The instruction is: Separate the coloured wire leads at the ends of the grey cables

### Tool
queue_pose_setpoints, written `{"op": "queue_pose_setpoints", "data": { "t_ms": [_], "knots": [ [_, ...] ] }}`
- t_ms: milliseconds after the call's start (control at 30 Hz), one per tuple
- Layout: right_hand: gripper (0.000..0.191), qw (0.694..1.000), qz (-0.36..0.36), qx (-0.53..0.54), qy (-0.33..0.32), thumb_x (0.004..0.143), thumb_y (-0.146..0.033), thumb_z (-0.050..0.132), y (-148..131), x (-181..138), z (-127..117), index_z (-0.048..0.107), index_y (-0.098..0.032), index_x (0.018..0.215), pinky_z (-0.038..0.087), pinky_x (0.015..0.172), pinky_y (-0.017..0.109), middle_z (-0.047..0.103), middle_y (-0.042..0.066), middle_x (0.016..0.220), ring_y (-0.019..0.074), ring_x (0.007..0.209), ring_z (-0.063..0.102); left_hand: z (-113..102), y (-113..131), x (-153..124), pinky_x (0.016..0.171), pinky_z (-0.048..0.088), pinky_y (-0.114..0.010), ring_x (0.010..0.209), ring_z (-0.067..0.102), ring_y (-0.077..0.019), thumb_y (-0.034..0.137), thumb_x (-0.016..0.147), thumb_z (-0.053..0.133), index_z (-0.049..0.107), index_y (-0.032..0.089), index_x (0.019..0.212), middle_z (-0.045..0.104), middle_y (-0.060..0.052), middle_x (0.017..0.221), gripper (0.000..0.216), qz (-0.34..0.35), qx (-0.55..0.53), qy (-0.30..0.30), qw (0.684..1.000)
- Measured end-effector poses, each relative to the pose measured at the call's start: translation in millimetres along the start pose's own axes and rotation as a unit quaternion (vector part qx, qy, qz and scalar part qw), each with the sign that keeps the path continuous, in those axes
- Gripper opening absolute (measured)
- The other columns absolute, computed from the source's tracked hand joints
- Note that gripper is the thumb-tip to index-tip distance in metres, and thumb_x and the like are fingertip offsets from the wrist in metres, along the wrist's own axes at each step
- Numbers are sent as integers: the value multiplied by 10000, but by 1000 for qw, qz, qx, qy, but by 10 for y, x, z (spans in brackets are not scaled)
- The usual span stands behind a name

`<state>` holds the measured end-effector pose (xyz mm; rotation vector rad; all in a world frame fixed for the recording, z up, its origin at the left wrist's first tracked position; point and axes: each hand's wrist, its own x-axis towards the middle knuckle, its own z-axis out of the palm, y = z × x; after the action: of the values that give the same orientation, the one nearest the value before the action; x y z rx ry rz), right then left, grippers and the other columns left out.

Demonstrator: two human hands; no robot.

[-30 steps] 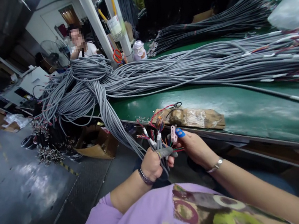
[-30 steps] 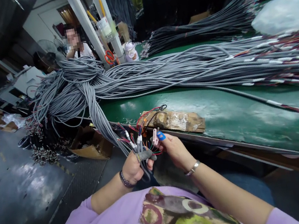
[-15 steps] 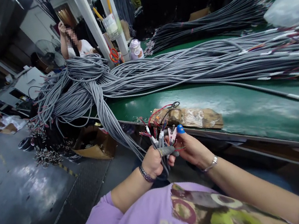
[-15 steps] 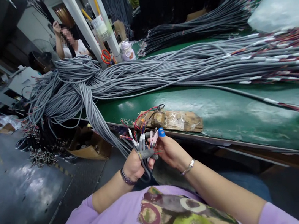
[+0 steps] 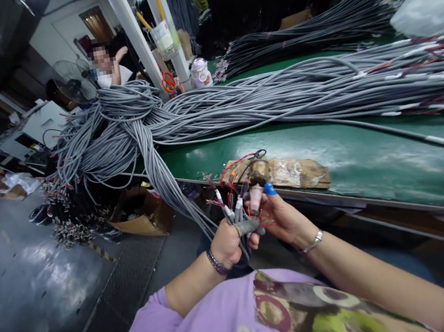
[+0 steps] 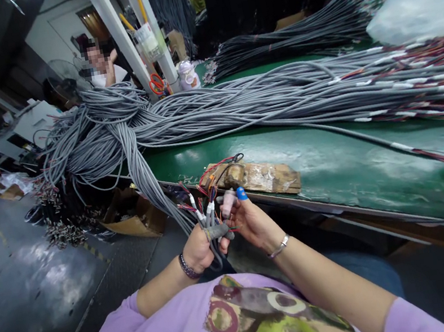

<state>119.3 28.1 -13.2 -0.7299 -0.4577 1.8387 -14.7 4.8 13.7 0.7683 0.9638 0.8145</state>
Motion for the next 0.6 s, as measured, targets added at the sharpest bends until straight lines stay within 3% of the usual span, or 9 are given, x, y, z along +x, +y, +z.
{"op": "queue_pose_setpoints", "data": {
  "t_ms": [267, 600],
  "knots": [
    [263, 999, 21, 12, -25, 853, -469, 626, -58, 13, -108, 689, -214, 866, 500, 645, 260, 695, 26, 800, 140, 682, 613, 17, -146, -127, 380, 360, -212, 359, 472, -93, 442, 534, 820, 612, 111, 616, 558, -10, 439, 399, 44, -14, 39, 998],
    [381, 998, -29, -35, -42, 796, -566, 650, -18, 27, -79, 668, -211, 933, 505, 654, 365, 705, 63, 812, 222, 719, 652, 109, -135, -22, 402, 368, -206, 377, 466, -79, 459, 580, 793, 610, 113, 609, 544, -1, 441, 394, 74, -15, 72, 995]
  ]
}}
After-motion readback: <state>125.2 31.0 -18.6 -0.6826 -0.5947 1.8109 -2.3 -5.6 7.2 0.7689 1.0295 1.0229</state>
